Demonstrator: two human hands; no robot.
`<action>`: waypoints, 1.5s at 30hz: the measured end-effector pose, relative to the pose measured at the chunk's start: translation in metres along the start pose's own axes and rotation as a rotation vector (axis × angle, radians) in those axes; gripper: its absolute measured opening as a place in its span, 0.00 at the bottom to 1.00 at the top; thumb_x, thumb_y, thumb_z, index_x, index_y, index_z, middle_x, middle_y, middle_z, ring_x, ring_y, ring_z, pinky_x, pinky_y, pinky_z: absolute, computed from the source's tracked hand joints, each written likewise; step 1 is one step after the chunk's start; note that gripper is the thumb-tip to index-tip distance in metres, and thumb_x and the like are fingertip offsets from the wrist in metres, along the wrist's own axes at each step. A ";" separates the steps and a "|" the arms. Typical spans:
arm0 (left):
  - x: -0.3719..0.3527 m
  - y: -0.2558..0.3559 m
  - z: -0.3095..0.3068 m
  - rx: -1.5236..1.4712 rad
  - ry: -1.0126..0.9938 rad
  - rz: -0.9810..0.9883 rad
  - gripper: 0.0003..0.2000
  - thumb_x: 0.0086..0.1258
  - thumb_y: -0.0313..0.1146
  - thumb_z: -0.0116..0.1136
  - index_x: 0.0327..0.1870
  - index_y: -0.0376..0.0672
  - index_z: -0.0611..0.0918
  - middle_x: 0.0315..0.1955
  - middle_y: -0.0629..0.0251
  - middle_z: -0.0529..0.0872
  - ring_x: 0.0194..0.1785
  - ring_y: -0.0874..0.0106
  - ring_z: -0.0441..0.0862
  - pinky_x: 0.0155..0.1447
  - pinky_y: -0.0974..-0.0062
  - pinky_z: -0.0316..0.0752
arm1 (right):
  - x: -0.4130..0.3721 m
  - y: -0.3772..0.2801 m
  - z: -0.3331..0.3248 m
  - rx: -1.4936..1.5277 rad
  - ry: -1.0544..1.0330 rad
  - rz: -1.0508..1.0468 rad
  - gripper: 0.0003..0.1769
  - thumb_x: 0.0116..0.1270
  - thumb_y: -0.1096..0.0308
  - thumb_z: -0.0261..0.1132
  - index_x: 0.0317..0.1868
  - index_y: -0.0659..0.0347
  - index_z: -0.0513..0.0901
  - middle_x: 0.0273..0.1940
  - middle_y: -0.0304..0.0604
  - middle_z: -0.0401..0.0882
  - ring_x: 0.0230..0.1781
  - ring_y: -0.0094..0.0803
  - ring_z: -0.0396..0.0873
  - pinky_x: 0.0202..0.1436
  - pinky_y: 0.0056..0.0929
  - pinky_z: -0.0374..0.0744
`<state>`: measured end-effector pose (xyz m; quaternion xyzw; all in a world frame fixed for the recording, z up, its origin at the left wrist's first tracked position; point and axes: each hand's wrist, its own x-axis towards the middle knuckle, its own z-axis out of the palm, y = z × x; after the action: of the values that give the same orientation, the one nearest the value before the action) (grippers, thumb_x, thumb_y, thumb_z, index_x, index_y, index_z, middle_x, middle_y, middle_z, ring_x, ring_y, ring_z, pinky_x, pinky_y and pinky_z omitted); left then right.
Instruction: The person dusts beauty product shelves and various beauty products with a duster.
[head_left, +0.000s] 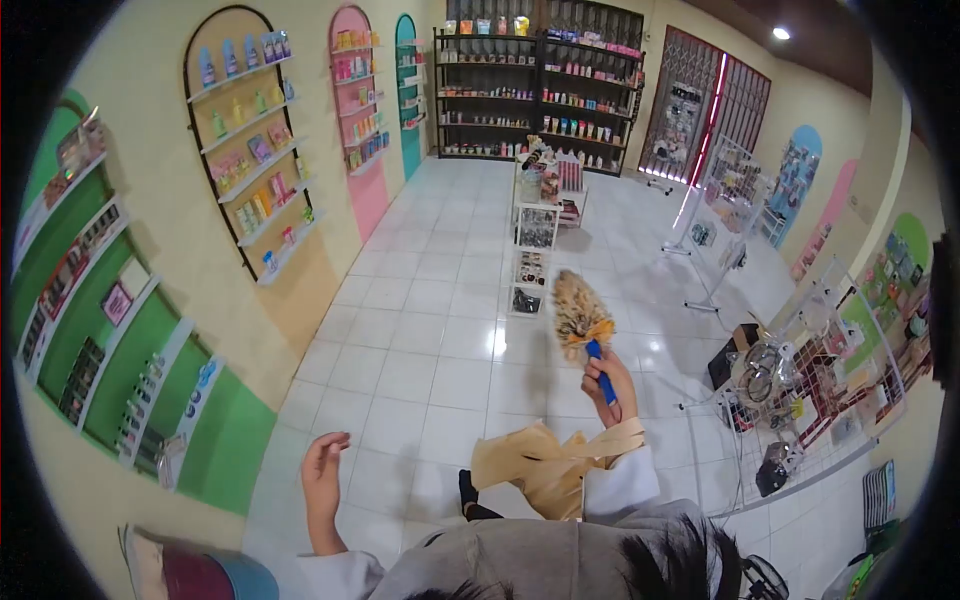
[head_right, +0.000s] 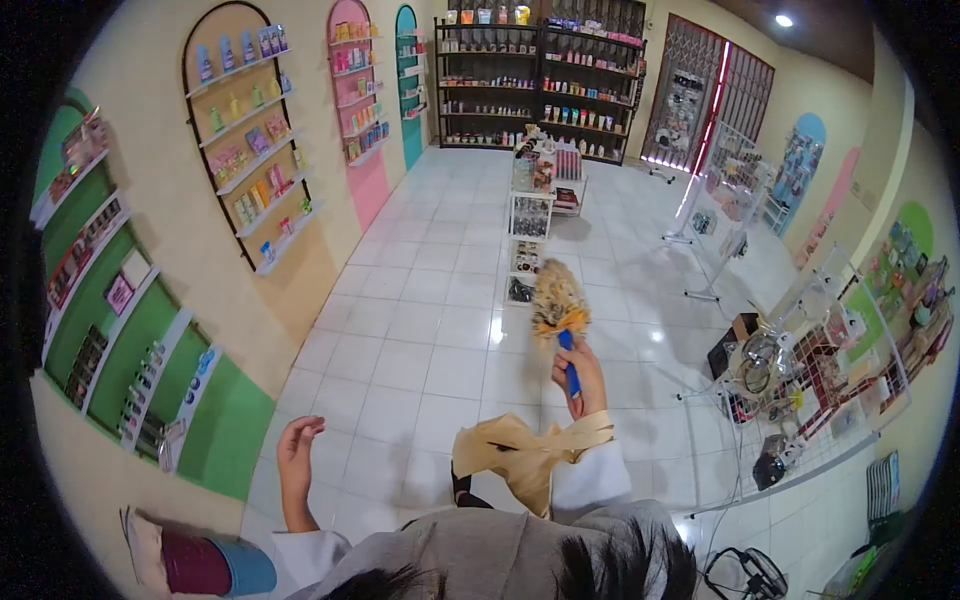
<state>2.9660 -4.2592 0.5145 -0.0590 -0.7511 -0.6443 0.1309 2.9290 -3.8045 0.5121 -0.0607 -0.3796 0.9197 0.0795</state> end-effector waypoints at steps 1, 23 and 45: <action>0.025 -0.005 0.006 -0.016 -0.030 -0.015 0.09 0.74 0.28 0.49 0.48 0.34 0.79 0.45 0.58 0.83 0.50 0.69 0.80 0.58 0.73 0.72 | 0.022 0.006 0.003 0.004 0.066 -0.048 0.12 0.63 0.75 0.57 0.46 0.57 0.69 0.25 0.33 0.65 0.22 0.18 0.63 0.22 0.18 0.62; 0.484 -0.130 -0.122 0.095 0.375 0.032 0.19 0.74 0.41 0.51 0.56 0.34 0.75 0.49 0.54 0.82 0.53 0.65 0.79 0.62 0.68 0.70 | 0.544 0.139 0.157 -0.252 -0.239 0.255 0.36 0.64 0.75 0.52 0.73 0.63 0.52 0.26 0.38 0.65 0.23 0.23 0.62 0.25 0.22 0.62; 1.125 -0.235 -0.029 0.004 -0.073 0.241 0.13 0.75 0.33 0.48 0.50 0.35 0.79 0.47 0.59 0.84 0.52 0.69 0.80 0.61 0.71 0.70 | 1.045 0.195 0.249 -0.349 0.147 -0.017 0.12 0.59 0.76 0.56 0.44 0.57 0.70 0.20 0.35 0.67 0.13 0.22 0.62 0.16 0.23 0.63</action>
<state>1.8302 -4.4164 0.6015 -0.1722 -0.7442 -0.6198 0.1801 1.8429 -3.9115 0.4958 -0.1375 -0.5269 0.8324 0.1030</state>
